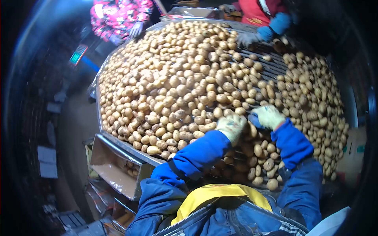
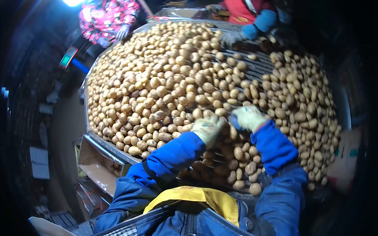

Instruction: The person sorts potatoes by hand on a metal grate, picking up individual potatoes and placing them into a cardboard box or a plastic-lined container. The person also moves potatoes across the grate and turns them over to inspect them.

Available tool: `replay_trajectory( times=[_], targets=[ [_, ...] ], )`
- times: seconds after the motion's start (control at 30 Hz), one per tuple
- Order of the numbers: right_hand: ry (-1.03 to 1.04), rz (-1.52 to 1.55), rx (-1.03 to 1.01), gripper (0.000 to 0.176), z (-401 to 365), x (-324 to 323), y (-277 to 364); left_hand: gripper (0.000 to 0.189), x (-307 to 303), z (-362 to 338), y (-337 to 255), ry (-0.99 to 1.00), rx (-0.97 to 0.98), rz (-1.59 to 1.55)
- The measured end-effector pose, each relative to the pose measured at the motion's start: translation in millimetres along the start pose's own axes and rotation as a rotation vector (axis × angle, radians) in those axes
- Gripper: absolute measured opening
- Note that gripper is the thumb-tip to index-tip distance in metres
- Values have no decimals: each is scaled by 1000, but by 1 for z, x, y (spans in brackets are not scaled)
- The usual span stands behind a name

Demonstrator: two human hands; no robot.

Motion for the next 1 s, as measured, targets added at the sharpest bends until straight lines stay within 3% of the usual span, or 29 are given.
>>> replay_trajectory(
  times=[0.1,0.27,0.33,0.4,0.43,0.47,0.5,0.53,0.6,0.7,0.8,0.83,0.87,0.93,0.97,1.0],
  targets=[
    [60,-27,125,33,-9,12,1,76,6,-6,-12,35,55,-108],
    [-1,153,84,39,-46,11,-6,69,8,4,9,107,28,-314],
    [-127,275,-6,40,-56,8,-13,66,10,3,21,-52,49,-422],
    [-113,347,22,40,-63,-1,-10,66,-1,-14,37,-225,-39,-625],
    [-109,438,81,40,-67,-2,-13,65,8,-17,50,-229,-114,-887],
    [-105,530,135,40,-67,0,-16,62,19,-17,56,-169,-54,-1193],
    [-195,710,-23,39,-61,1,-19,59,22,-23,55,-205,78,-1491],
    [-36,1066,123,40,-57,29,-35,56,25,-32,53,-244,222,-1788],
    [-207,1305,-40,40,-70,4,-20,50,43,-49,48,-171,156,-2221],
    [-184,1348,-206,42,-65,-12,23,50,63,-60,40,-82,159,-2477],
    [-74,1258,-353,43,-69,-44,98,58,54,-65,21,58,480,-2865],
    [-92,1280,-318,44,-62,-44,100,58,50,-72,16,134,549,-2810],
    [-110,1300,-288,44,-52,-44,101,52,47,-75,12,203,845,-2879],
    [-205,1370,-251,39,-32,-43,101,45,68,-87,13,24,277,-3168],
    [-201,1298,-254,37,-19,-43,107,41,64,-93,21,-38,391,-3017],
    [-195,1228,-254,36,-6,-45,113,41,49,-109,23,-101,378,-2881]
  ],
)
Point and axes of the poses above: each hand's wrist, its own z-axis towards the middle knuckle, its own x-axis out of the palm, y = z × x, the point moved 10 cm from there along z, towards the middle knuckle, and after that the axes turned 12 degrees about y, right-handed, at the moved point
